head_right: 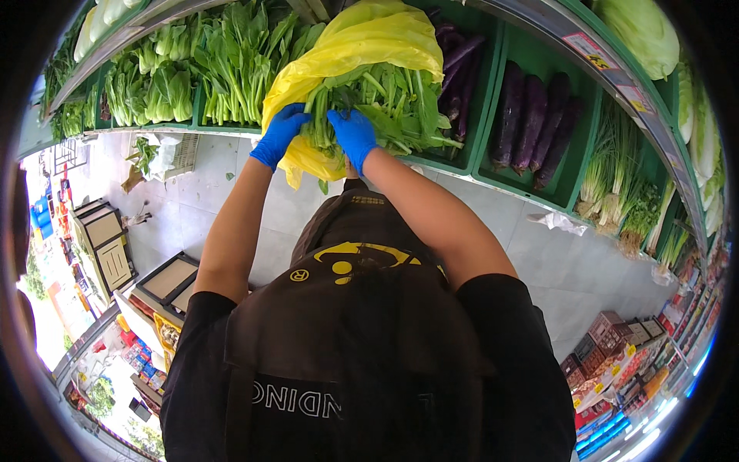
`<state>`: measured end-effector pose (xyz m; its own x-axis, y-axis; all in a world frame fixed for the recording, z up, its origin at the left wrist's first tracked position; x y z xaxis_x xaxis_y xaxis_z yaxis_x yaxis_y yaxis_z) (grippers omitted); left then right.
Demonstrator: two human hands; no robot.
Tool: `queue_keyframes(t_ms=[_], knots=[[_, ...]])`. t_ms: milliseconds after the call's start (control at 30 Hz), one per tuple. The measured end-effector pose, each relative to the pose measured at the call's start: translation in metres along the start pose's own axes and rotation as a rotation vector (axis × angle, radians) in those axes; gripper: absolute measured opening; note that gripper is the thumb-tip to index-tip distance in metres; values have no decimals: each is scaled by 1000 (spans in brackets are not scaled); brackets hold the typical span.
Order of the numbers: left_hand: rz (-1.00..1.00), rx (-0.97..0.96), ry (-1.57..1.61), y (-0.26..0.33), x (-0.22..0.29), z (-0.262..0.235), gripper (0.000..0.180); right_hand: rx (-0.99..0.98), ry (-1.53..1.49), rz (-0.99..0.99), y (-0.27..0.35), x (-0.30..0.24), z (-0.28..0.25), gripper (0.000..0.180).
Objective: The person selects leafy green vegetables from a refrigerated display, trims the stems with a knife, and places the trimmed vegetables into a yellow plastic bag. The person repeats this process for several bunches of greens.
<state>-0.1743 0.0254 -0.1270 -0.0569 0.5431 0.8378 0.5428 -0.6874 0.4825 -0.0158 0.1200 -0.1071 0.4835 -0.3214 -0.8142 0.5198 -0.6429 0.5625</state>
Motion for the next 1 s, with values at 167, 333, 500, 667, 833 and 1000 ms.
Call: queue_keyframes(t_ms=[167,333,500,667,833,1000], knots=[[-29,-116,132,8,-12,1,33,97,-293,-91,-26,15,25,74],[-102,-49,422,21,-17,12,39,109,-180,-16,-19,-2,32,87],[215,-83,-178,-13,-38,7,46,14,-33,-175,-38,13,27,60],[212,249,-515,-4,-3,-7,48,-59,-70,91,-34,22,-9,39],[259,-213,-771,-24,13,-11,43,-16,11,72,-37,29,-8,44],[282,-207,-369,-22,12,-9,28,121,-120,-86,-35,25,11,65]])
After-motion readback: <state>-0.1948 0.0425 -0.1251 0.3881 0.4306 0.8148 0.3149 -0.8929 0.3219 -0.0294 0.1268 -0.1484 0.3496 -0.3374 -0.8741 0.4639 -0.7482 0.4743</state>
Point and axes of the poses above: each hand's wrist, its own y-axis away from the middle knuckle, its own z-axis out of the palm, x = y × z, the point moved 7 cm from there along -y, towards the middle knuckle, and after that the axes turned 3 degrees about x, right-handed, at the moved point
